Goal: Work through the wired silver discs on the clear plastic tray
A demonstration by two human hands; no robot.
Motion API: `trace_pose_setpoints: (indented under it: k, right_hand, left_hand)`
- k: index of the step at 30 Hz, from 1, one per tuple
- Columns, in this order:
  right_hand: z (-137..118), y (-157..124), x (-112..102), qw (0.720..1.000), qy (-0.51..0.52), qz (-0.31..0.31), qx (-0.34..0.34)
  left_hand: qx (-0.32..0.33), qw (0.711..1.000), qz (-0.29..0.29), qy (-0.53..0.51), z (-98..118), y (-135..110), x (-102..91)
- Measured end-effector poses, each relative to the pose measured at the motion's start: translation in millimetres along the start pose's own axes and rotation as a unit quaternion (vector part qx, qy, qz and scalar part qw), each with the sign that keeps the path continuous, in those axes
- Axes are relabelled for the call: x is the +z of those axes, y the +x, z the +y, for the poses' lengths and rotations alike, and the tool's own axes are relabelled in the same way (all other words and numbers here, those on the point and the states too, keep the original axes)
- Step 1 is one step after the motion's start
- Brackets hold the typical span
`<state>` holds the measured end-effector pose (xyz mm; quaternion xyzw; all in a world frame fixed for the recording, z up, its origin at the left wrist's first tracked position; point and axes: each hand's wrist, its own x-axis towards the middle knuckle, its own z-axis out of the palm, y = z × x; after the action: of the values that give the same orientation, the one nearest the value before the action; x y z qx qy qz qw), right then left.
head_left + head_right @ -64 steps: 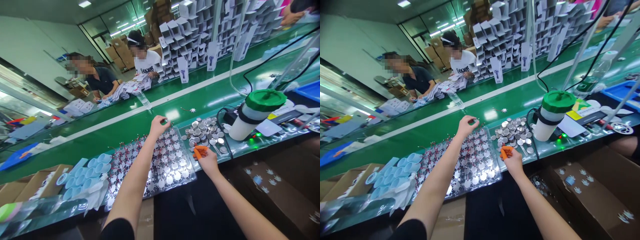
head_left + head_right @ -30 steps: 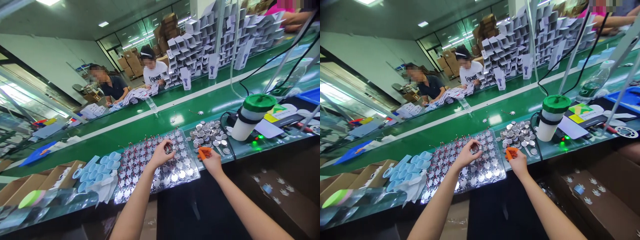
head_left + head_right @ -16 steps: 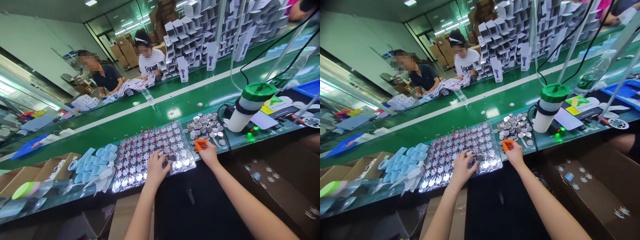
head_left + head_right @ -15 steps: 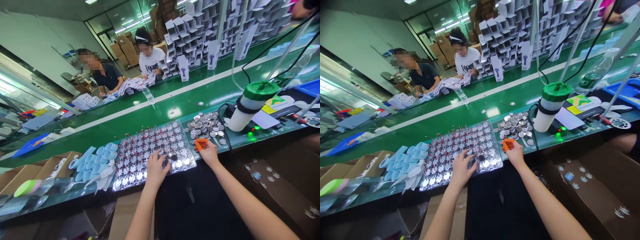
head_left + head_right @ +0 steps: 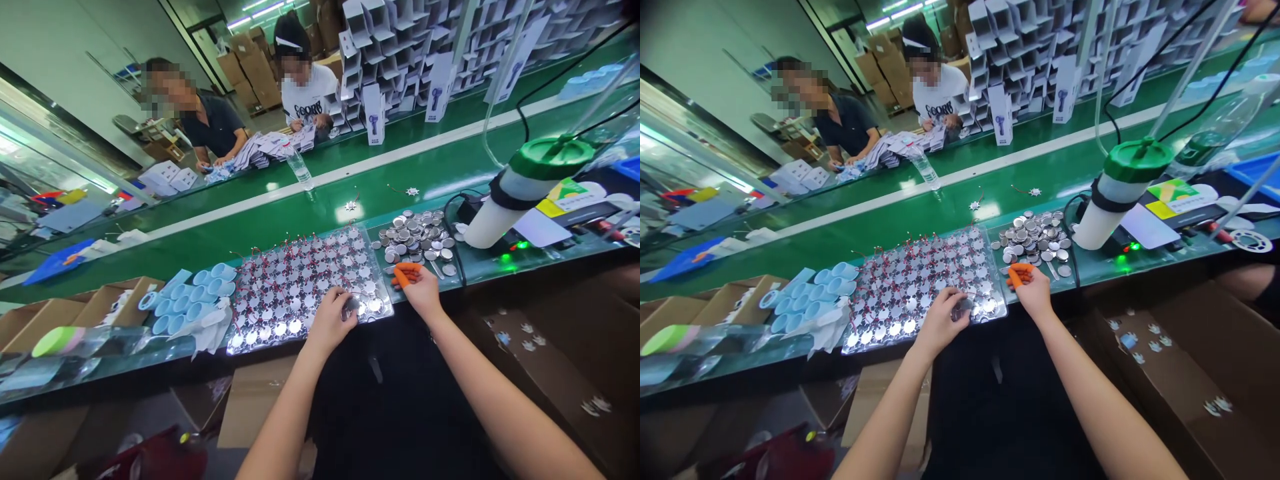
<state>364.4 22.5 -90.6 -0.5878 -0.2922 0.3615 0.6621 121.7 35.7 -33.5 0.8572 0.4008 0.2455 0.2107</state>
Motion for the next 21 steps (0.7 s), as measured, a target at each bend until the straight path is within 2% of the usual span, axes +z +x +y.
trace_pose_setpoints:
  k: [7, 11, 14, 18, 21]
  right_hand:
    - [-3, -1, -1, 1.000, -0.010, -0.005, -0.011]
    - [-2, -1, -2, 1.000, -0.020, -0.007, -0.011]
    - [-2, -1, -2, 0.999, -0.028, -0.006, -0.016]
    - [-2, 0, -2, 0.999, -0.039, -0.006, -0.022]
    - [-2, 0, -2, 0.999, -0.042, -0.005, -0.023]
  left_hand:
    - [-0.087, 0.993, 0.045, -0.072, 2, -27, 3.9]
    - [-0.107, 0.991, 0.066, -0.046, 3, -34, 13.7]
    - [-0.097, 0.992, 0.079, -0.005, 8, -34, 15.1]
    - [-0.077, 0.990, 0.115, -0.004, 22, -32, -0.3]
    - [-0.106, 0.980, 0.155, -0.068, 36, -25, -20.6]
